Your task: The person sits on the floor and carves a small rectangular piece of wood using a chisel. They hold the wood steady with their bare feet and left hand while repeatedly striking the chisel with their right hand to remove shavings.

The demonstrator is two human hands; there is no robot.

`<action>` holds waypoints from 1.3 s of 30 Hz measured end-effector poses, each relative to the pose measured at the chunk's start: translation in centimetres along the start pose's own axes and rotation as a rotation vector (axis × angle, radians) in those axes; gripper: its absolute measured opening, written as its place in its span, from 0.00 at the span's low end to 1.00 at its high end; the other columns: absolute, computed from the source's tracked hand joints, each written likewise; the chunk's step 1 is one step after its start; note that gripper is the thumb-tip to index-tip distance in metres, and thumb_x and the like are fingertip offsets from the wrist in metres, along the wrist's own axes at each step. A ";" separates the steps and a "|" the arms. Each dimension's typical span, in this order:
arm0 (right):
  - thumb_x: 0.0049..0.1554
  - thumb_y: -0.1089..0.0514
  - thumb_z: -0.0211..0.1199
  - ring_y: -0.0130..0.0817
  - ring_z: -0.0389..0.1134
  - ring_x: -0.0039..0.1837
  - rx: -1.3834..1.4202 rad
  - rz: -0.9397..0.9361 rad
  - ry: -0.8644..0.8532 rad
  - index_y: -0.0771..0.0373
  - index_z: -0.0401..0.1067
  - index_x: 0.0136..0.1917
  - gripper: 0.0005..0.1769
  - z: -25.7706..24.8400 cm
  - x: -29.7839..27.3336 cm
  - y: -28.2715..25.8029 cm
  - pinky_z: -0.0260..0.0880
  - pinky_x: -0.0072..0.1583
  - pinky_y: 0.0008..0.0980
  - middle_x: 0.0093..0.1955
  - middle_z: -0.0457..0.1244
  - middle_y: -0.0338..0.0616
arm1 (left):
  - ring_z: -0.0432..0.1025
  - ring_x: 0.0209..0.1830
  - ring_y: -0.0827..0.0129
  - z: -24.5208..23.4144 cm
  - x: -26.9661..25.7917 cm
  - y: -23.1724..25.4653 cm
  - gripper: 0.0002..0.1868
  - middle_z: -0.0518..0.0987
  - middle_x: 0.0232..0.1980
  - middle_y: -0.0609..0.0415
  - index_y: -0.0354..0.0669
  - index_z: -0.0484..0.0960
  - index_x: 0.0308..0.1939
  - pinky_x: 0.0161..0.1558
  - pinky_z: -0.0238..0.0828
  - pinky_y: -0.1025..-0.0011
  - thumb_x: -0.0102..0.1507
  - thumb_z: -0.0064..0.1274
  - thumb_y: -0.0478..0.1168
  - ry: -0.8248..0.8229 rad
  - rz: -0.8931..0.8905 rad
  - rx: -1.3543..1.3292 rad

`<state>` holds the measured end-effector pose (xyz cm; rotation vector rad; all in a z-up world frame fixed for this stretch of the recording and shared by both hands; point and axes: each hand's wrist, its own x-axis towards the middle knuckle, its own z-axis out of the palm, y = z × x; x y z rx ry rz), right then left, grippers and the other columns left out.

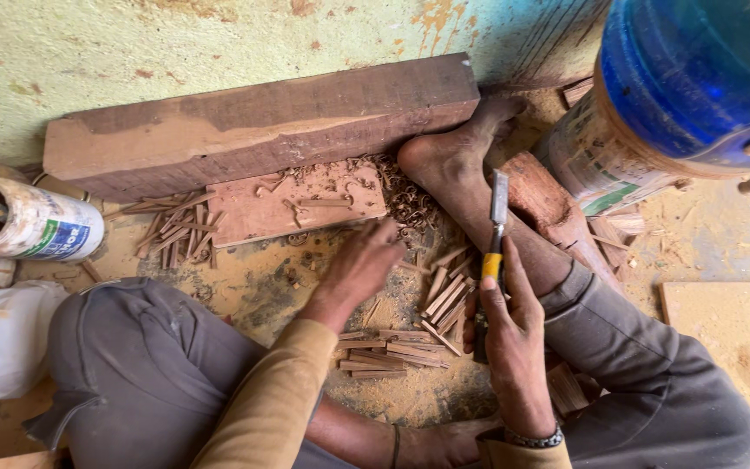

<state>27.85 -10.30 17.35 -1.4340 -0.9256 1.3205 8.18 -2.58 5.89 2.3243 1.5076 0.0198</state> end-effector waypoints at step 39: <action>0.58 0.61 0.55 0.26 0.62 0.29 -0.488 0.227 -0.389 0.46 0.41 0.86 0.47 8.2 -0.2 4.1 0.69 0.30 0.30 0.35 0.62 0.39 | 0.68 0.60 0.53 2.7 -0.6 -10.7 0.39 0.76 0.63 0.50 0.55 0.77 0.65 0.60 0.66 0.48 0.50 0.74 0.44 0.870 -0.663 -0.361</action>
